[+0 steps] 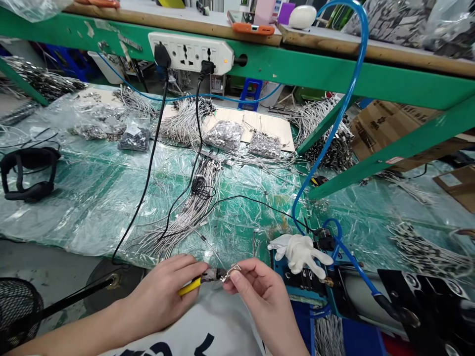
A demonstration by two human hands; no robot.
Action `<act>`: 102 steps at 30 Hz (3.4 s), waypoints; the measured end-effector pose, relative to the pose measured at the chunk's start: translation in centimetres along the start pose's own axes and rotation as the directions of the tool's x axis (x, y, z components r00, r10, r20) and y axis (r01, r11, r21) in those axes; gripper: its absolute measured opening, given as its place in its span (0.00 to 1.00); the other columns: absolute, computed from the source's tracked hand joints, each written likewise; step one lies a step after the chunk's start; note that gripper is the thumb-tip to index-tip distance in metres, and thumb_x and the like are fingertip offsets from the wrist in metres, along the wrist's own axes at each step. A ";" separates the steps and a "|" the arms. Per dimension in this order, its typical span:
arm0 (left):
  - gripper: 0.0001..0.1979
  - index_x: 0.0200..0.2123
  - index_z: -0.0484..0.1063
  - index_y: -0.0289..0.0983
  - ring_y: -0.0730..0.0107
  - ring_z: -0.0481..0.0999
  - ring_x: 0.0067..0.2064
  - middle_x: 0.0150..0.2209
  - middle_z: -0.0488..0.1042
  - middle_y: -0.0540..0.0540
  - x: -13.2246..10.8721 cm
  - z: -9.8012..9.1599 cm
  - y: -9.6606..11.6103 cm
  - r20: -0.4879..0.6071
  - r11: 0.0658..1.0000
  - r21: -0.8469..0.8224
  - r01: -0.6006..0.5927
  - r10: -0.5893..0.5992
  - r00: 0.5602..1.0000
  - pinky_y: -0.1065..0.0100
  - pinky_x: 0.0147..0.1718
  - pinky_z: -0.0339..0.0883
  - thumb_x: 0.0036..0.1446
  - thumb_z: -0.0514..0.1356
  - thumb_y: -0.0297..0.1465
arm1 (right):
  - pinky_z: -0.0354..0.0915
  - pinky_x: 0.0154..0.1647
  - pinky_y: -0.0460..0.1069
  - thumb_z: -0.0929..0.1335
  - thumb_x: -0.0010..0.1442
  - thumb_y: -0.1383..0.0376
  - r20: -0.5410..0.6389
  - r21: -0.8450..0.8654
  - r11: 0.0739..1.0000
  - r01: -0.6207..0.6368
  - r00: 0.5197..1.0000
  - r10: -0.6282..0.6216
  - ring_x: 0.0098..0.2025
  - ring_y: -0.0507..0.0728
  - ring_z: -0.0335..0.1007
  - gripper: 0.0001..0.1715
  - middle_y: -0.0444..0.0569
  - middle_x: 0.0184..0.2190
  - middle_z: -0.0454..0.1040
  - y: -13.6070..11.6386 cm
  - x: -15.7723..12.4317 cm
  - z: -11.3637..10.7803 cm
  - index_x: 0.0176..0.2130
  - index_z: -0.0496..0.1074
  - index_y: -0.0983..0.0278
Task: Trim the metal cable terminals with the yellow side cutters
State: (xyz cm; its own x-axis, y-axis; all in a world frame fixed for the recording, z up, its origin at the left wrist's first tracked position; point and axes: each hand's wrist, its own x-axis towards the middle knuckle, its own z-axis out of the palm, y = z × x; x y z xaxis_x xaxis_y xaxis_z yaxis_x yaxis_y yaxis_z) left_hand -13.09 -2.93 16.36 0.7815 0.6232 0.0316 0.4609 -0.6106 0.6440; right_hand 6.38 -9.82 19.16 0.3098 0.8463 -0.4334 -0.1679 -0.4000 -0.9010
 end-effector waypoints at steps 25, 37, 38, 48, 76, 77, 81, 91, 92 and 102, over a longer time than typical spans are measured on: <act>0.24 0.55 0.64 0.38 0.60 0.67 0.48 0.47 0.71 0.42 0.6 -1.0 0.0 -0.150 0.977 -0.160 -0.140 0.116 0.982 0.57 0.49 0.61 0.56 0.55 0.19 | 0.66 0.23 0.43 0.77 0.51 0.56 0.195 0.285 0.934 -0.216 0.967 0.164 0.21 0.50 0.70 0.17 0.43 0.22 0.73 -0.4 1.2 -1.4 0.38 0.79 0.63; 0.21 0.54 0.63 0.36 0.59 0.65 0.49 0.47 0.70 0.41 1.2 -1.4 0.4 -0.142 0.982 0.012 -0.189 0.189 0.972 0.54 0.52 0.56 0.57 0.54 0.20 | 0.63 0.17 0.41 0.78 0.49 0.56 0.275 0.349 0.886 -0.304 0.937 0.214 0.15 0.47 0.66 0.17 0.41 0.18 0.71 -0.3 2.2 -1.3 0.29 0.76 0.66; 0.19 0.53 0.64 0.37 0.59 0.66 0.48 0.46 0.70 0.42 1.3 -1.3 0.4 -0.133 0.983 0.012 -0.183 0.183 0.974 0.55 0.50 0.57 0.59 0.54 0.21 | 0.63 0.17 0.41 0.78 0.49 0.56 0.276 0.347 0.886 -0.308 0.936 0.217 0.15 0.46 0.65 0.18 0.41 0.17 0.70 -0.2 2.2 -1.3 0.29 0.75 0.66; 0.10 0.43 0.68 0.39 0.66 0.68 0.37 0.35 0.70 0.48 1.4 -0.3 -0.2 0.008 0.994 -0.084 -0.074 0.075 0.997 0.66 0.37 0.61 0.60 0.55 0.22 | 0.58 0.11 0.40 0.77 0.51 0.54 0.263 0.371 0.882 -0.289 0.944 0.199 0.11 0.46 0.60 0.21 0.38 0.14 0.68 0.8 2.3 -1.1 0.26 0.68 0.64; 0.07 0.39 0.73 0.37 0.68 0.71 0.34 0.33 0.73 0.47 1.7 -1.0 0.7 0.053 0.963 -0.267 -0.035 0.051 0.997 0.70 0.34 0.61 0.58 0.57 0.25 | 0.46 0.21 0.48 0.60 0.66 0.43 0.097 -0.243 0.949 0.198 0.979 -0.179 0.19 0.48 0.49 0.36 0.40 0.14 0.52 -0.2 2.2 -0.1 0.16 0.53 0.62; 0.05 0.38 0.73 0.37 0.69 0.70 0.33 0.32 0.73 0.47 1.8 -1.0 0.9 0.071 0.947 -0.321 -0.031 0.056 0.996 0.71 0.33 0.60 0.59 0.57 0.27 | 0.46 0.21 0.48 0.60 0.67 0.45 0.130 -0.220 0.940 0.260 0.963 -0.236 0.19 0.48 0.49 0.36 0.40 0.14 0.52 -0.2 2.2 0.1 0.16 0.53 0.62; 0.10 0.31 0.75 0.34 0.74 0.65 0.27 0.26 0.71 0.49 2.0 -0.7 2.1 0.196 0.819 -0.568 0.080 0.040 0.980 0.73 0.29 0.58 0.59 0.62 0.36 | 0.47 0.20 0.48 0.58 0.71 0.54 0.210 0.190 0.903 0.385 0.883 -0.421 0.17 0.49 0.51 0.34 0.41 0.13 0.55 0.5 2.2 1.2 0.16 0.57 0.63; 0.21 0.29 0.69 0.32 0.77 0.64 0.19 0.20 0.67 0.51 3.0 1.2 0.7 0.466 0.177 -0.878 0.444 0.107 0.878 0.75 0.20 0.58 0.55 0.64 0.47 | 0.46 0.21 0.49 0.58 0.70 0.51 0.022 0.499 0.781 0.376 0.895 -0.445 0.18 0.50 0.50 0.34 0.41 0.13 0.54 1.7 3.9 4.0 0.17 0.53 0.61; 0.22 0.30 0.69 0.32 0.77 0.64 0.19 0.20 0.68 0.50 3.2 1.5 0.5 0.464 0.130 -0.884 0.449 0.118 0.878 0.74 0.20 0.59 0.54 0.65 0.48 | 0.47 0.21 0.50 0.59 0.69 0.51 0.003 0.508 0.781 0.363 0.906 -0.424 0.18 0.50 0.50 0.34 0.41 0.13 0.54 1.4 4.0 4.3 0.16 0.53 0.61; 0.03 0.32 0.72 0.35 0.72 0.67 0.32 0.30 0.72 0.49 3.8 -0.9 1.8 0.075 0.876 -0.477 -0.077 0.128 0.989 0.71 0.32 0.59 0.56 0.58 0.24 | 0.42 0.20 0.49 0.64 0.65 0.50 0.209 0.473 0.881 -0.011 0.973 -0.100 0.16 0.49 0.49 0.32 0.41 0.13 0.56 -1.7 3.7 1.9 0.16 0.59 0.63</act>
State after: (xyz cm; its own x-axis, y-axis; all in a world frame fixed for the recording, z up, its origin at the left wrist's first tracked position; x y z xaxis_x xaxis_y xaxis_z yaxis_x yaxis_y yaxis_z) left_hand -9.74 -1.21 18.34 0.8635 0.5012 0.0560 0.1428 -0.3495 0.9260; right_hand 6.08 -5.36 19.12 0.1224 0.9369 -0.3274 -0.5942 -0.1951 -0.7803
